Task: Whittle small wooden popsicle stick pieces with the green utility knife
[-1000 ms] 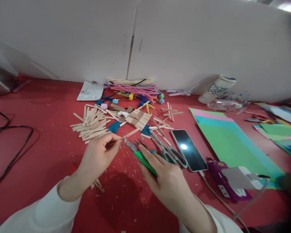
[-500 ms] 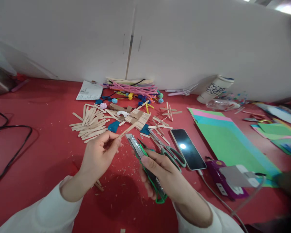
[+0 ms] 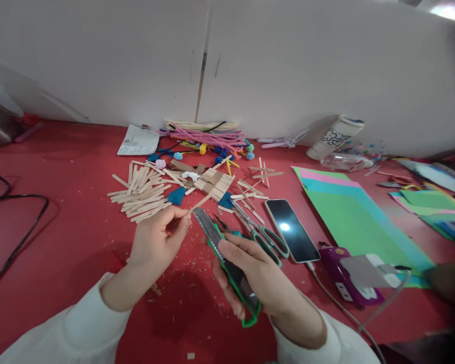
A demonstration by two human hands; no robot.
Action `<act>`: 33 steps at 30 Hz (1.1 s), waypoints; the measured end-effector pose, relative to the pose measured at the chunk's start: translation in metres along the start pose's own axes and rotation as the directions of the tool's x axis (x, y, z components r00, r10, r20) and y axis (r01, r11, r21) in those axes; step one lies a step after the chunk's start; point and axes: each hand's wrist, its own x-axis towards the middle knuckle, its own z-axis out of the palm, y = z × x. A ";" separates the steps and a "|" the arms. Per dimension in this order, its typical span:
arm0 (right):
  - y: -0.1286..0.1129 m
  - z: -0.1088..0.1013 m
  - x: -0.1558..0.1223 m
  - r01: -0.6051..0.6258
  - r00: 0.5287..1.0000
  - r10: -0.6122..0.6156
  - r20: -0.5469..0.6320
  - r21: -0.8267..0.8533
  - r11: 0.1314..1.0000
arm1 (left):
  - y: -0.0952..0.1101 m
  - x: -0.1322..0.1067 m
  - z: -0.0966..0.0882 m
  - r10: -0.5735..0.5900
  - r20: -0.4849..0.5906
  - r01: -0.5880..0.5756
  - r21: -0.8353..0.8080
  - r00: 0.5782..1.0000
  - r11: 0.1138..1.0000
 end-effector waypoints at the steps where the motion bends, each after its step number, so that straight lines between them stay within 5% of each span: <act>1: 0.000 0.000 0.000 -0.001 1.000 0.001 0.007 0.011 1.000 | 0.000 0.000 0.001 0.008 -0.005 -0.008 0.012 1.000 1.000; 9: 0.000 -0.001 0.001 -0.021 0.989 -0.014 0.146 0.237 0.971 | -0.002 -0.001 0.005 0.037 -0.071 -0.036 0.023 0.997 0.999; 18: 0.004 0.002 0.000 0.106 0.989 -0.130 -0.077 -0.254 0.961 | -0.004 -0.001 0.003 0.047 -0.021 -0.046 0.027 0.999 0.999; 24: -0.001 -0.001 -0.002 0.102 0.994 -0.106 -0.034 -0.111 0.989 | -0.004 0.001 -0.001 -0.031 -0.025 0.029 -0.070 0.999 0.997; 33: 0.005 0.004 -0.002 0.137 0.988 -0.150 -0.034 -0.257 0.957 | -0.003 -0.001 0.002 -0.147 0.030 0.149 -0.296 0.989 0.943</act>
